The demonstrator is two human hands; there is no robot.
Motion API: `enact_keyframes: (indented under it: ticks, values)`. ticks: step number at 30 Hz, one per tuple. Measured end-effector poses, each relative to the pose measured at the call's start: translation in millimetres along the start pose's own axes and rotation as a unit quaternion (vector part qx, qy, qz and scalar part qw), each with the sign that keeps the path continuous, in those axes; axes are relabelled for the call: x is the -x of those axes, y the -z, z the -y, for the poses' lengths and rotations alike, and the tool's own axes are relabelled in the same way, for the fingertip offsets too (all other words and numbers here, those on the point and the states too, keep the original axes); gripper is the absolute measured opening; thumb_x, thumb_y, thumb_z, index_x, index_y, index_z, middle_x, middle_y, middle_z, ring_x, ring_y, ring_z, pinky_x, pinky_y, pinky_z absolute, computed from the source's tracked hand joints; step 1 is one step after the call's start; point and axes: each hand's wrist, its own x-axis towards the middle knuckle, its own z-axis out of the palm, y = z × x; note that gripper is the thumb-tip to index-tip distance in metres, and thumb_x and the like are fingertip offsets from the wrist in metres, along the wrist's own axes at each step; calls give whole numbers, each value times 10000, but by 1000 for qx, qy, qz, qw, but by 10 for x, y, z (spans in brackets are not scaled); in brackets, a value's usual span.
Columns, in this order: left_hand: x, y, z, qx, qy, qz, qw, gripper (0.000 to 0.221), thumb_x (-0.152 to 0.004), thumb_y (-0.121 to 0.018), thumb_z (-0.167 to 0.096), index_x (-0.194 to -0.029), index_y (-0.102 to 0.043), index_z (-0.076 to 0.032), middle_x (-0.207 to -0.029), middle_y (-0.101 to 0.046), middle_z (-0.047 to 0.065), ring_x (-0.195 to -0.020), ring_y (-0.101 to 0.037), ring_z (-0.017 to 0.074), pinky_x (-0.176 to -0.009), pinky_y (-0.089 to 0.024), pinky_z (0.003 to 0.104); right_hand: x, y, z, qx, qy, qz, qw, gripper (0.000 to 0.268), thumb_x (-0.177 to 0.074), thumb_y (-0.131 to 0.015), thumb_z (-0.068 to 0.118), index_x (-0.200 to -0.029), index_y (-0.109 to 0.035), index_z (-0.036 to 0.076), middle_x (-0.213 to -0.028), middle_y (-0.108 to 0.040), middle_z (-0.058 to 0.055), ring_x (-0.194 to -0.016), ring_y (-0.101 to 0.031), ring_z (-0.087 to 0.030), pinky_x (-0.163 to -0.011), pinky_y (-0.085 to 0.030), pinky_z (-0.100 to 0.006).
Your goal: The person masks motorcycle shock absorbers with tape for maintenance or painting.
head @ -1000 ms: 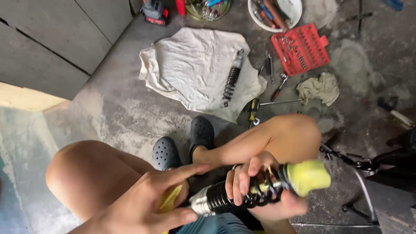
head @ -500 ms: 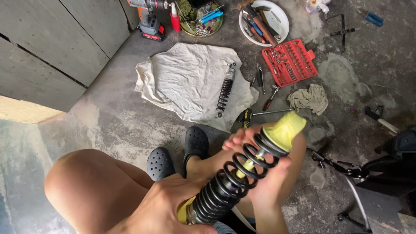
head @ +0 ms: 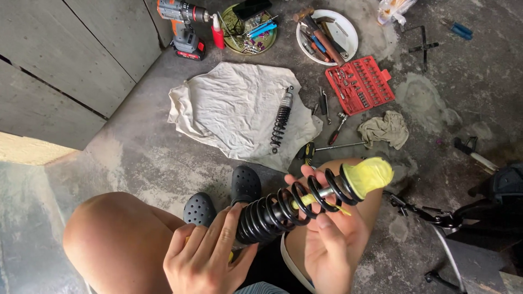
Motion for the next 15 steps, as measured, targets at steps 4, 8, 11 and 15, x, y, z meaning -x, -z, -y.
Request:
enact_keyframes:
  ticks: [4, 8, 11, 15]
  values:
    - [-15, -45, 4, -14, 5, -13, 1000, 635, -683, -864, -308, -1228, -715, -18, -1084, -761, 66, -702, -651, 133, -757, -488, 311, -105, -256, -24, -37, -72, -69, 994, 421, -980, -524, 34, -1376, -476, -100, -1401, -573, -318, -1229, -621, -484, -1063, -521, -565]
    - [-21, -116, 11, -25, 17, -27, 999, 622, -677, -868, -272, -1228, -721, -26, -1087, -760, 50, -708, -640, 133, -769, -481, 309, -223, -422, -109, -36, -80, -110, 990, 351, -1001, -499, 68, -1312, -495, -93, -1373, -592, -295, -1159, -651, -455, -1012, -547, -582]
    - [-24, -163, 28, -28, 30, -36, 999, 636, -656, -878, -259, -1226, -722, -23, -1088, -759, 49, -710, -637, 135, -762, -475, 314, -263, -435, -190, -13, -78, -128, 989, 343, -999, -451, 94, -1289, -509, -81, -1363, -604, -274, -1126, -676, -444, -996, -545, -584]
    - [-19, -169, 18, -12, 48, -35, 998, 635, -635, -878, -239, -1212, -722, -23, -1068, -754, 50, -732, -649, 157, -763, -474, 324, -250, -344, -294, -56, -89, -132, 986, 381, -971, -425, 112, -1290, -511, -77, -1337, -593, -285, -1123, -668, -459, -1013, -542, -608]
